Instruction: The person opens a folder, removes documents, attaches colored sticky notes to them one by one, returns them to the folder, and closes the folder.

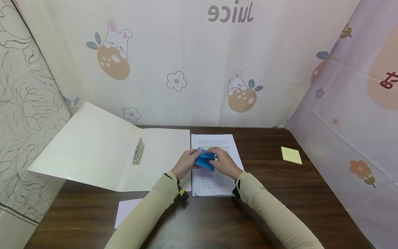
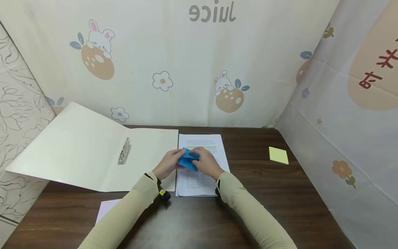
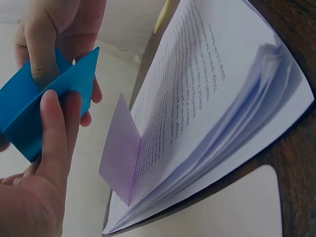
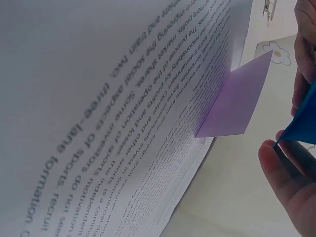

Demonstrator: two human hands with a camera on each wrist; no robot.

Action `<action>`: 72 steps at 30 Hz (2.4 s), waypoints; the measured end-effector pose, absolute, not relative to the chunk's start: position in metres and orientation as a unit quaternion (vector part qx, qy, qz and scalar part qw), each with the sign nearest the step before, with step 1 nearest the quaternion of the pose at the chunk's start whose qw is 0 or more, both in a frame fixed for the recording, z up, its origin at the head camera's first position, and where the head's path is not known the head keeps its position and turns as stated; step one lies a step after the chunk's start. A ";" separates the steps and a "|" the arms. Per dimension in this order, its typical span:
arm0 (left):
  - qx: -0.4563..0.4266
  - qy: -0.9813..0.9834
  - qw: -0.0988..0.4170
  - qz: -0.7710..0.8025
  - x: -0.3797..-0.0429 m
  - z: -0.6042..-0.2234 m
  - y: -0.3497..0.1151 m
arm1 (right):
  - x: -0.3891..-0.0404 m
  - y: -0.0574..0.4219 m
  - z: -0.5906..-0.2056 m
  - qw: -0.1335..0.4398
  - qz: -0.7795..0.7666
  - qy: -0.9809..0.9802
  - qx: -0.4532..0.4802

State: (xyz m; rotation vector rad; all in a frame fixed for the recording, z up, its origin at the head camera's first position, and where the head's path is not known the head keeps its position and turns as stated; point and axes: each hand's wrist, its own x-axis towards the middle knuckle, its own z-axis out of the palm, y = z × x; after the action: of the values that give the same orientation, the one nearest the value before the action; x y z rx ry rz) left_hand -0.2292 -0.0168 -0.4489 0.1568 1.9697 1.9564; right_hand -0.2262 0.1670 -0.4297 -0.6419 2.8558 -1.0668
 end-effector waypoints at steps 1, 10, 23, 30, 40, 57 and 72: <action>0.060 0.696 0.184 0.692 -0.229 -0.448 -0.017 | -0.227 0.167 -0.429 0.004 -0.342 0.918 -0.203; 0.081 0.691 0.221 0.684 -0.229 -0.447 -0.017 | -0.229 0.169 -0.430 -0.050 -0.350 0.915 -0.193; 0.032 0.821 0.156 0.548 -0.227 -0.433 -0.017 | -0.232 0.171 -0.428 -0.013 -0.384 0.898 -0.214; 0.027 0.828 0.153 0.538 -0.221 -0.429 -0.017 | -0.239 0.174 -0.426 -0.004 -0.409 0.892 -0.189; 0.032 0.836 0.145 0.528 -0.215 -0.430 -0.019 | -0.242 0.180 -0.425 0.012 -0.425 0.896 -0.130; 0.049 0.846 0.108 0.519 -0.205 -0.430 -0.048 | -0.251 0.224 -0.426 0.024 -0.462 0.886 -0.006; 0.057 0.861 0.116 0.492 -0.190 -0.432 -0.078 | -0.249 0.224 -0.430 0.071 -0.441 0.895 -0.012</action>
State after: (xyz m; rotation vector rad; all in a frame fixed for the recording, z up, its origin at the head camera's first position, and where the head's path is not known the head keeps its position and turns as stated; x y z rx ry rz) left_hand -0.1898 -0.0776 -0.4316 0.1656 2.5211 1.4408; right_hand -0.2493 0.2242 -0.4304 -0.0368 2.6904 -1.3258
